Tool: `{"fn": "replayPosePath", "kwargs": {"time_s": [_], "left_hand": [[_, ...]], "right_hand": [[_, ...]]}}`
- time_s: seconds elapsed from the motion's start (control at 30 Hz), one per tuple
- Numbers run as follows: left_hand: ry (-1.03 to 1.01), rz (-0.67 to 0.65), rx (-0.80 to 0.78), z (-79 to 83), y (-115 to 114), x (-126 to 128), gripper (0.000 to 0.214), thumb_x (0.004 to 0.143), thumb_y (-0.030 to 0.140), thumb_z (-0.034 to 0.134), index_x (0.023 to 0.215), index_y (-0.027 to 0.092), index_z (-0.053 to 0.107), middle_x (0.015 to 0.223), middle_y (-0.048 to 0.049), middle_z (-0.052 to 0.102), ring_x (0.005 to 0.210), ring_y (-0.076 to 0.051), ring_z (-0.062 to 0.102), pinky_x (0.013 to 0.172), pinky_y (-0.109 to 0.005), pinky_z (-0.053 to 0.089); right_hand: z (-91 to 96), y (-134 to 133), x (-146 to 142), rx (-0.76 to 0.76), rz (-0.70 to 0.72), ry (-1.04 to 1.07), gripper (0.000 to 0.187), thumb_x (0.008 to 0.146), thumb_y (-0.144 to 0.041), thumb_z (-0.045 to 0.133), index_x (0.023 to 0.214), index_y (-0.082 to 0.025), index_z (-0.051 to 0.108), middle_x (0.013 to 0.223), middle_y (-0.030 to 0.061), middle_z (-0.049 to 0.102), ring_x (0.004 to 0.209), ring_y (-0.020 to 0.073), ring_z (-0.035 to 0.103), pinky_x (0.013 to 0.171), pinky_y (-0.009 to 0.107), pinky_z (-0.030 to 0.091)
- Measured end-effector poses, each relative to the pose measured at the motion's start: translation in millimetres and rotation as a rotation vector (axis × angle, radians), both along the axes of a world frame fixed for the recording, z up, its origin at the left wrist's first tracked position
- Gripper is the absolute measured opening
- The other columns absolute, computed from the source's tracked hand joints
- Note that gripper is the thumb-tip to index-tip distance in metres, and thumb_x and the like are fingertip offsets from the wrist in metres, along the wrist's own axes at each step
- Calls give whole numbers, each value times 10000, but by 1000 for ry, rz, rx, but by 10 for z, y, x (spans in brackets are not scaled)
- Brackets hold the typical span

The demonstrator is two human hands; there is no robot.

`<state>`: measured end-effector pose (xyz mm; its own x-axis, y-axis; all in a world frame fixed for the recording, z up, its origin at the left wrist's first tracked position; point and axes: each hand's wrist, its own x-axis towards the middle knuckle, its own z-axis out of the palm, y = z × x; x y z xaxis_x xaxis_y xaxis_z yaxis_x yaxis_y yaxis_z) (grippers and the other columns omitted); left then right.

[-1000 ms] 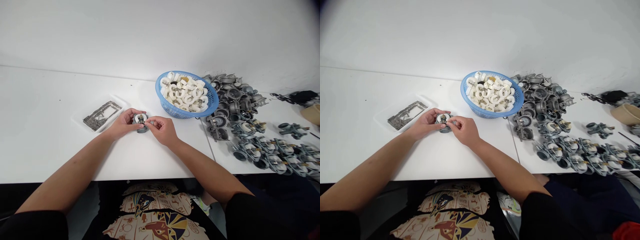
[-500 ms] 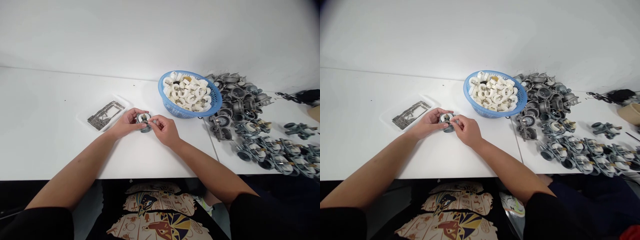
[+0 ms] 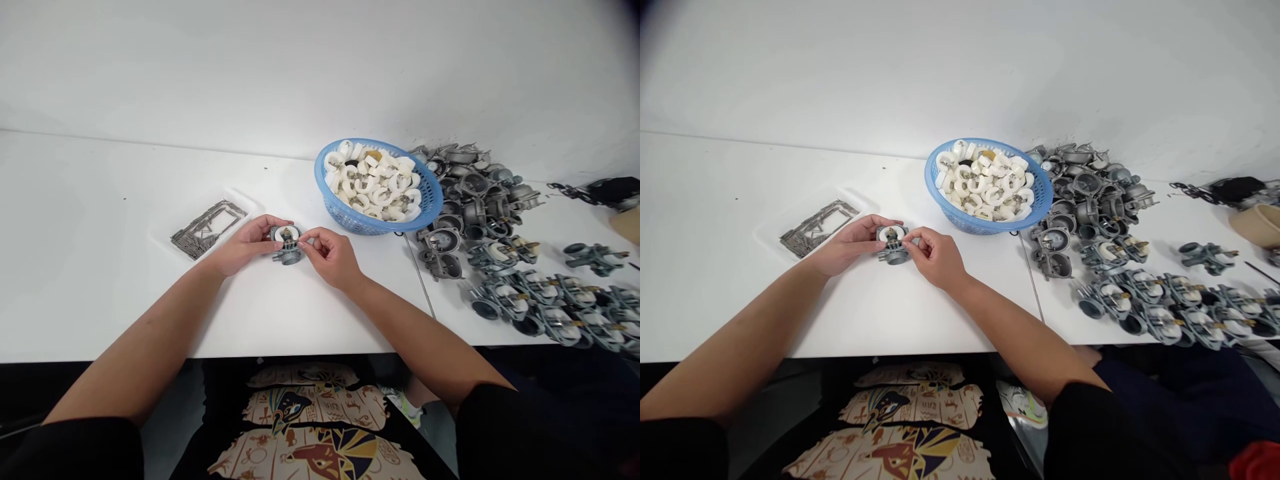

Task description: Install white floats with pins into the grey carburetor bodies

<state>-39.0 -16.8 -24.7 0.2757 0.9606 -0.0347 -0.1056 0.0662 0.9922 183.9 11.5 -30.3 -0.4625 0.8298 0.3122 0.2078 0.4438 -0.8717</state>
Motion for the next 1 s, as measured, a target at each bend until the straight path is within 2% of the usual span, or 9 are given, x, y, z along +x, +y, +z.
{"fn": "replayPosePath", "kwargs": {"time_s": [0.2,0.47,0.6,0.7,0.77,0.87,0.93,1.0], "left_hand": [[1,0,-16,31,-8,19,431,795,305,794,1193,215,654,1062,-87,670,845,-188,607,743,-362,485],[-52,-12,-43,19,-2,21,409,775,263,766,1165,210,654,1016,-62,675,831,-185,601,748,-357,473],[-63,-20,-19,3,5,12,426,757,244,749,1169,204,648,1051,-77,670,871,-201,595,752,-352,465],[-53,-35,-16,2,3,-6,444,753,228,759,1179,205,638,1050,-70,664,858,-189,595,749,-334,474],[-47,-42,-30,0,0,-18,471,753,226,778,1198,206,626,1058,-69,662,863,-180,603,761,-325,489],[-19,-58,-31,-21,0,-17,536,745,234,816,1236,213,602,1139,-89,652,946,-194,624,820,-335,514],[14,-49,15,-46,-2,1,579,712,236,850,1232,224,595,1235,-104,627,1063,-227,618,888,-360,517],[63,6,91,-69,-7,27,587,659,244,887,1176,229,609,1333,-112,583,1205,-273,570,993,-402,487]], "right_hand": [[-6,-1,-1,-6,12,10,156,915,-323,627,921,-175,675,561,-75,358,519,84,333,543,237,295],[-20,13,12,12,12,-16,167,918,-338,629,918,-175,665,567,-77,369,516,78,335,535,234,290],[-5,26,39,6,9,-25,237,893,-407,662,956,-178,645,615,-65,414,547,85,372,558,234,331],[-2,40,69,60,-3,-43,463,790,-444,771,1138,-196,594,862,5,570,732,134,513,684,270,438],[-32,52,78,107,27,-68,729,704,-451,845,1303,-210,507,1166,91,587,1014,222,562,878,362,478],[-132,64,53,103,137,-121,1030,664,-487,876,1485,-216,318,1481,166,401,1365,329,387,1107,508,373],[-206,64,17,85,188,-120,1065,693,-483,857,1522,-198,253,1530,184,338,1426,337,323,1159,530,321],[-257,61,-13,86,203,-65,978,727,-449,827,1499,-175,293,1490,192,392,1388,325,389,1157,509,337]]}}
